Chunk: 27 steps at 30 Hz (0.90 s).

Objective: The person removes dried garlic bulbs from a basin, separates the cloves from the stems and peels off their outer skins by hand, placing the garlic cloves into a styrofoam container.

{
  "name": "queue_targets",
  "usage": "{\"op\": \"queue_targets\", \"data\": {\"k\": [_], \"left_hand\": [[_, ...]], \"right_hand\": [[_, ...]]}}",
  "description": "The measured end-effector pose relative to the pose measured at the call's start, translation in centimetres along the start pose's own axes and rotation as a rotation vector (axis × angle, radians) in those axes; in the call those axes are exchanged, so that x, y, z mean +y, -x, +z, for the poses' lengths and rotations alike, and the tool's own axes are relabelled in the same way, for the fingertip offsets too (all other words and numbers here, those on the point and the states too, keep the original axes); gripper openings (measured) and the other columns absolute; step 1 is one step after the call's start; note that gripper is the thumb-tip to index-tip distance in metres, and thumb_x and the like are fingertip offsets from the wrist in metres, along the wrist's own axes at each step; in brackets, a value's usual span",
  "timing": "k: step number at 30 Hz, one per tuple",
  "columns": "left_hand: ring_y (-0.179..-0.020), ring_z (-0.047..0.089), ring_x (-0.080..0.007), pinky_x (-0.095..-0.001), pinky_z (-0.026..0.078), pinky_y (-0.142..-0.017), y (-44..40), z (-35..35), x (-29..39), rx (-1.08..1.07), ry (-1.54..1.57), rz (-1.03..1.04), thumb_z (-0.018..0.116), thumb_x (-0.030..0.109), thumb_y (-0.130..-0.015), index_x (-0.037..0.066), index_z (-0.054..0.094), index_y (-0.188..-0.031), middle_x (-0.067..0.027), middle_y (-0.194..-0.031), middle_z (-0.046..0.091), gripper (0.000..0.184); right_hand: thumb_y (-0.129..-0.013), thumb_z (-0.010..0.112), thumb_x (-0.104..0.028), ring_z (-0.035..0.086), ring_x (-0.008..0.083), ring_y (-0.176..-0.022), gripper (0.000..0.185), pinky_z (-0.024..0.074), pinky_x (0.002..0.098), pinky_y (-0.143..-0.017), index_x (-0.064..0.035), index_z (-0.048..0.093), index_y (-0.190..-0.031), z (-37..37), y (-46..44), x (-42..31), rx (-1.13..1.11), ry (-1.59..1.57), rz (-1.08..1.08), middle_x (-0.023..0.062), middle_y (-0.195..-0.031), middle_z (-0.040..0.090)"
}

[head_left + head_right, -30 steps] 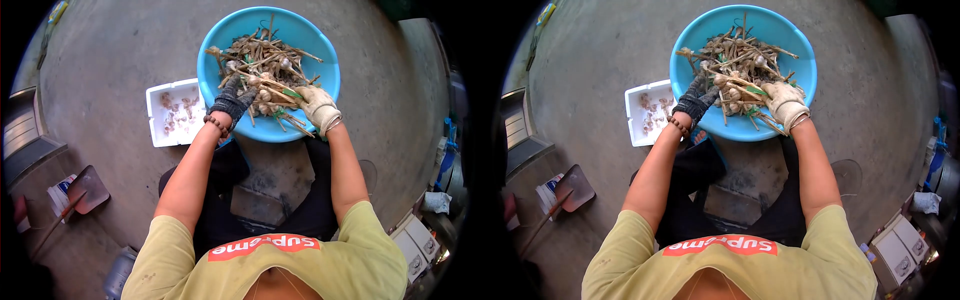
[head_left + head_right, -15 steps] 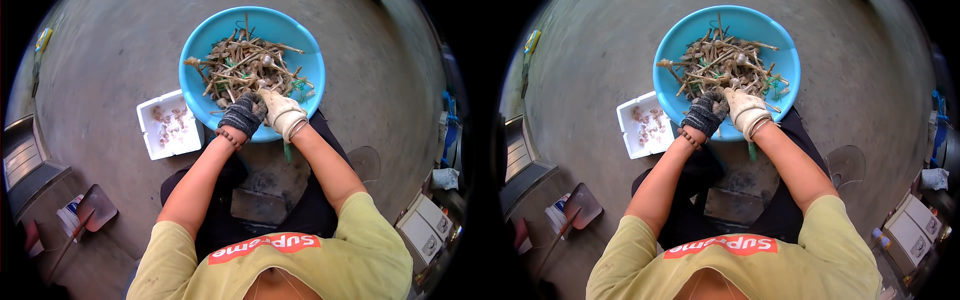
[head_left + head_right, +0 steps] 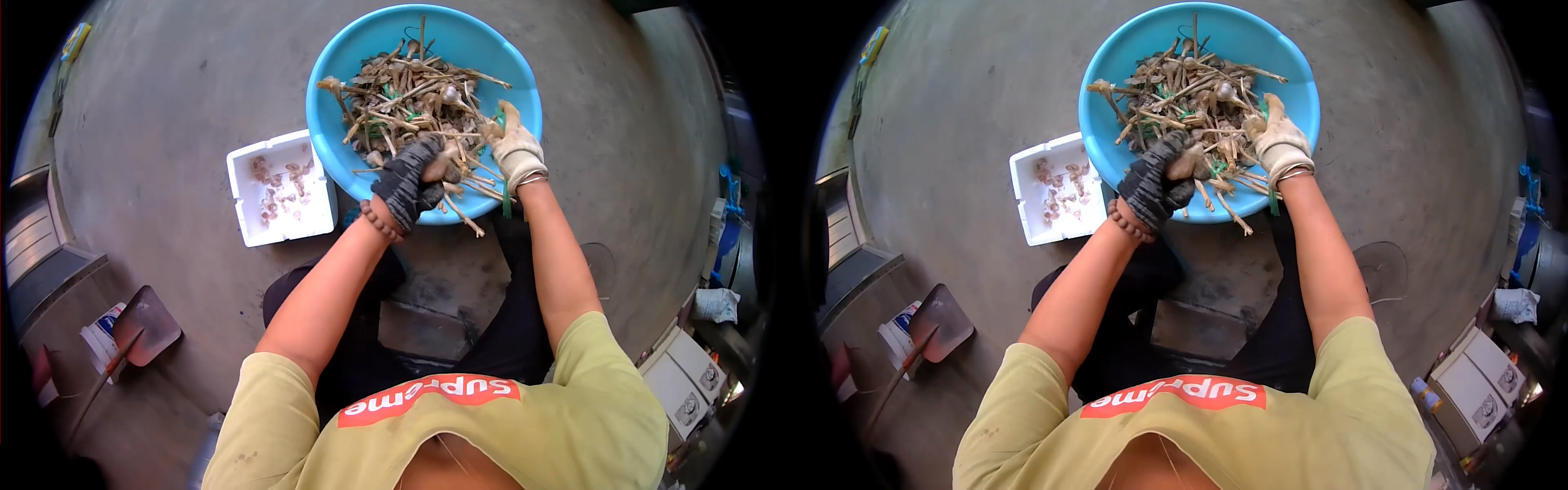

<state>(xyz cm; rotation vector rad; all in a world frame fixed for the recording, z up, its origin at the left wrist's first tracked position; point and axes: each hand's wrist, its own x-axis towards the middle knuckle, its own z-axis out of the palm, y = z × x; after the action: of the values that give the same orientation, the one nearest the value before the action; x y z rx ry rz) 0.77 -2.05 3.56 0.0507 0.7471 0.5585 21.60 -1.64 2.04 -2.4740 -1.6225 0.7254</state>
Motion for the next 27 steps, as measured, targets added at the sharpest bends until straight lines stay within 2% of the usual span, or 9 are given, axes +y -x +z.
{"op": "queue_targets", "data": {"k": [2,6,7,11,14,22,25,26,27], "left_hand": [[-0.083,0.060,-0.0193,-0.0279,0.050,-0.068,0.3,-1.4,0.2,0.125,-1.323,0.897,0.054,0.021,-0.081,0.003,0.051,-0.107,-0.0087,-0.088,0.062,0.032],[-0.098,0.054,-0.0218,-0.0315,0.044,-0.084,-1.8,-3.1,0.6,0.054,-0.708,0.629,0.067,0.002,-0.068,0.002,0.046,-0.115,-0.0107,-0.106,0.054,0.052],[-0.098,0.053,-0.0229,-0.0321,0.043,-0.085,-1.1,-1.6,1.5,0.151,0.179,0.176,0.068,0.000,-0.065,0.002,0.048,-0.113,-0.0109,-0.106,0.055,0.052],[-0.093,0.054,-0.0305,-0.0358,0.045,-0.081,-3.3,-4.7,0.3,0.046,-1.089,0.757,0.071,0.007,-0.059,0.003,0.051,-0.105,-0.0154,-0.100,0.056,0.050],[-0.092,0.054,-0.0337,-0.0380,0.044,-0.078,-2.9,-3.1,0.8,-0.001,-1.513,0.637,0.071,0.008,-0.056,0.003,0.052,-0.101,-0.0171,-0.097,0.056,0.050],[-0.093,0.053,-0.0354,-0.0392,0.044,-0.078,-2.4,-2.7,0.2,0.143,-1.676,0.622,0.078,0.014,-0.047,0.005,0.044,-0.109,-0.0184,-0.096,0.056,0.071],[-0.103,0.048,-0.0348,-0.0402,0.039,-0.088,-3.5,-3.3,-0.8,0.163,-0.677,0.231,0.077,0.015,-0.049,0.004,0.043,-0.114,-0.0188,-0.110,0.051,0.074],[-0.103,0.048,-0.0348,-0.0402,0.039,-0.088,-3.2,-3.1,-0.4,0.165,-0.675,0.232,0.077,0.015,-0.049,0.004,0.043,-0.114,-0.0188,-0.110,0.051,0.074],[-0.102,0.048,-0.0341,-0.0397,0.039,-0.089,-2.9,-3.1,0.0,0.028,-1.315,0.508,0.069,0.013,-0.059,0.005,0.046,-0.112,-0.0171,-0.109,0.051,0.059]], "right_hand": [[-0.083,0.052,-0.029,0.053,0.0335,-0.098,0.050,0.0411,0.0385,-0.084,-0.0085,0.036,-0.125,0.5,0.3,-1.6,0.055,0.073,-0.155,0.0199,-0.105,0.054],[-0.079,0.056,-0.034,0.051,0.0324,-0.101,0.052,0.0391,0.0388,-0.089,-0.0055,0.043,-0.121,0.5,1.4,-4.7,0.108,-0.275,-0.494,0.0194,-0.110,0.052],[-0.080,0.056,-0.036,0.050,0.0305,-0.103,0.051,0.0389,0.0362,-0.089,-0.0042,0.047,-0.118,-0.6,2.3,-5.7,-0.106,-0.497,-0.408,0.0193,-0.111,0.052],[-0.075,0.060,-0.042,0.054,0.0271,-0.095,0.057,0.0410,0.0331,-0.084,-0.0009,0.050,-0.113,0.3,3.9,-6.6,-0.284,-0.684,-0.427,0.0179,-0.102,0.056],[-0.074,0.062,-0.038,0.055,0.0261,-0.087,0.049,0.0418,0.0335,-0.078,0.0009,0.053,-0.103,-1.4,4.5,-6.9,-0.369,-0.571,-0.383,0.0158,-0.092,0.057],[-0.070,0.063,-0.033,0.056,0.0313,-0.083,0.040,0.0430,0.0364,-0.076,-0.0010,0.053,-0.091,-0.1,4.3,-6.5,-0.171,-0.411,-0.465,0.0176,-0.086,0.058],[-0.069,0.064,-0.032,0.055,0.0367,-0.086,0.045,0.0442,0.0392,-0.076,-0.0013,0.048,-0.098,-0.9,4.2,-7.3,-0.299,-0.270,-0.276,0.0202,-0.092,0.058],[-0.069,0.064,-0.032,0.055,0.0367,-0.086,0.045,0.0442,0.0392,-0.076,-0.0013,0.048,-0.098,-0.8,4.4,-7.3,-0.302,-0.269,-0.278,0.0202,-0.092,0.058],[-0.069,0.064,-0.032,0.055,0.0369,-0.088,0.046,0.0443,0.0396,-0.077,-0.0016,0.047,-0.099,-0.6,4.5,-7.3,-0.260,-0.209,-0.307,0.0209,-0.093,0.058]]}}
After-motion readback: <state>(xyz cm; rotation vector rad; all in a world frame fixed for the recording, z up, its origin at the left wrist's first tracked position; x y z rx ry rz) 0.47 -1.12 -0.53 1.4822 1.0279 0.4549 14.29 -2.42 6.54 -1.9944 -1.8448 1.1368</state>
